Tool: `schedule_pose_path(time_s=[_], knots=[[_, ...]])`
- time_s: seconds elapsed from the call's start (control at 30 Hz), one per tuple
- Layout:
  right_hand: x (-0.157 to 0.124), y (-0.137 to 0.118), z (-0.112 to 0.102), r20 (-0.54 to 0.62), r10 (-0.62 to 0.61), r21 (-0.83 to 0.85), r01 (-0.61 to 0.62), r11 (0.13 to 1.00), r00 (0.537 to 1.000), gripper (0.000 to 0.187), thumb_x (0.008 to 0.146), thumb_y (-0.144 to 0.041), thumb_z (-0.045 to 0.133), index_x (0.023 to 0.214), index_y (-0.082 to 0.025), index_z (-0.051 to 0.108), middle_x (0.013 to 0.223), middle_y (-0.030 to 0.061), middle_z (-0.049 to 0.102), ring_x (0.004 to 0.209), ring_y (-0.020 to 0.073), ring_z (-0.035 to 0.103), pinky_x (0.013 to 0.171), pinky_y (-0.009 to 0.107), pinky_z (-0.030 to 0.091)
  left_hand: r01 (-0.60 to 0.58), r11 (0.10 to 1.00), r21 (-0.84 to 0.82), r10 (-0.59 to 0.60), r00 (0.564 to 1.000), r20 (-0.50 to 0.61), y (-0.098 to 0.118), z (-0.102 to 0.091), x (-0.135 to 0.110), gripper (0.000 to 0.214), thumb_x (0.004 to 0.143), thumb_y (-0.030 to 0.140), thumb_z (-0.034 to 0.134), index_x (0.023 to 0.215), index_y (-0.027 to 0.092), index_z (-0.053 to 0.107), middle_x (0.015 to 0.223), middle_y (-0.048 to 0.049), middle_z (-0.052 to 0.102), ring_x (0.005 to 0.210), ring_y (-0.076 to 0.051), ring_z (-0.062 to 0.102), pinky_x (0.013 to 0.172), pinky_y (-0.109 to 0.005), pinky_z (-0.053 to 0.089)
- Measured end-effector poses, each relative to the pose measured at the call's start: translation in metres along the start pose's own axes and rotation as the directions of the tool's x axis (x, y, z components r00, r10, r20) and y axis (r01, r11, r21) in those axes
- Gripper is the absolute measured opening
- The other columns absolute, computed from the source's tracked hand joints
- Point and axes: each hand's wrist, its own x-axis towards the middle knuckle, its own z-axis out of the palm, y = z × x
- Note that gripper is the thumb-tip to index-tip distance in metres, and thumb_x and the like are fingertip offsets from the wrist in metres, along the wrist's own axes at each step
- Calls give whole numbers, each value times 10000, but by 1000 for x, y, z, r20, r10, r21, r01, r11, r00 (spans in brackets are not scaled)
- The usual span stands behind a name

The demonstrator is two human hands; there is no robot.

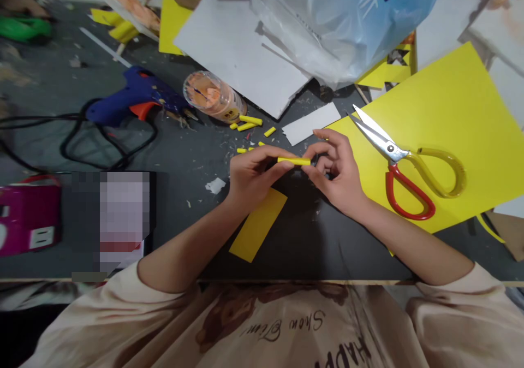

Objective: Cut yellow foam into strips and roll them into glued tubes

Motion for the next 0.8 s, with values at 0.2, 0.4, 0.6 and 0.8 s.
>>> schedule_pose_path(time_s=[0.2, 0.4, 0.6, 0.8], knots=[[1, -1, 0, 5, 3, 18, -3, 1000, 1000, 446, 815, -333, 683, 1152, -317, 391, 840, -51, 592, 426, 38, 384, 384, 207, 404, -11, 1000, 4, 11, 1000, 8, 0, 0, 1, 109, 816, 274, 675, 818, 172, 713, 786, -15, 743, 697, -106, 665, 653, -195, 496], [1, -2, 0, 15, -8, 36, 7, 999, 1000, 426, 820, -295, 677, 1144, -312, 401, 838, -56, 582, 432, 38, 379, 393, 209, 391, -12, 1000, 8, 12, 1000, 7, 0, 0, 1, 128, 812, 292, 681, 813, 170, 718, 770, -13, 744, 677, -106, 664, 631, -196, 495], [-1, -1, 0, 11, 25, -4, -24, 1000, 1000, 477, 815, -354, 675, 1200, -345, 395, 929, -30, 570, 471, 47, 415, 431, 225, 433, 8, 1000, 5, -8, 1000, 3, 1, 0, 0, 131, 805, 304, 688, 812, 177, 721, 781, -17, 750, 691, -114, 673, 646, -204, 506], [0, 4, -4, -21, 25, -8, -26, 1000, 999, 356, 861, -448, 586, 1170, -327, 460, 1053, 10, 544, 577, 71, 482, 436, 213, 455, 17, 999, 38, -17, 1000, 15, 1, 0, 0, 165, 809, 337, 680, 807, 177, 723, 781, -20, 751, 687, -117, 673, 646, -212, 504]])
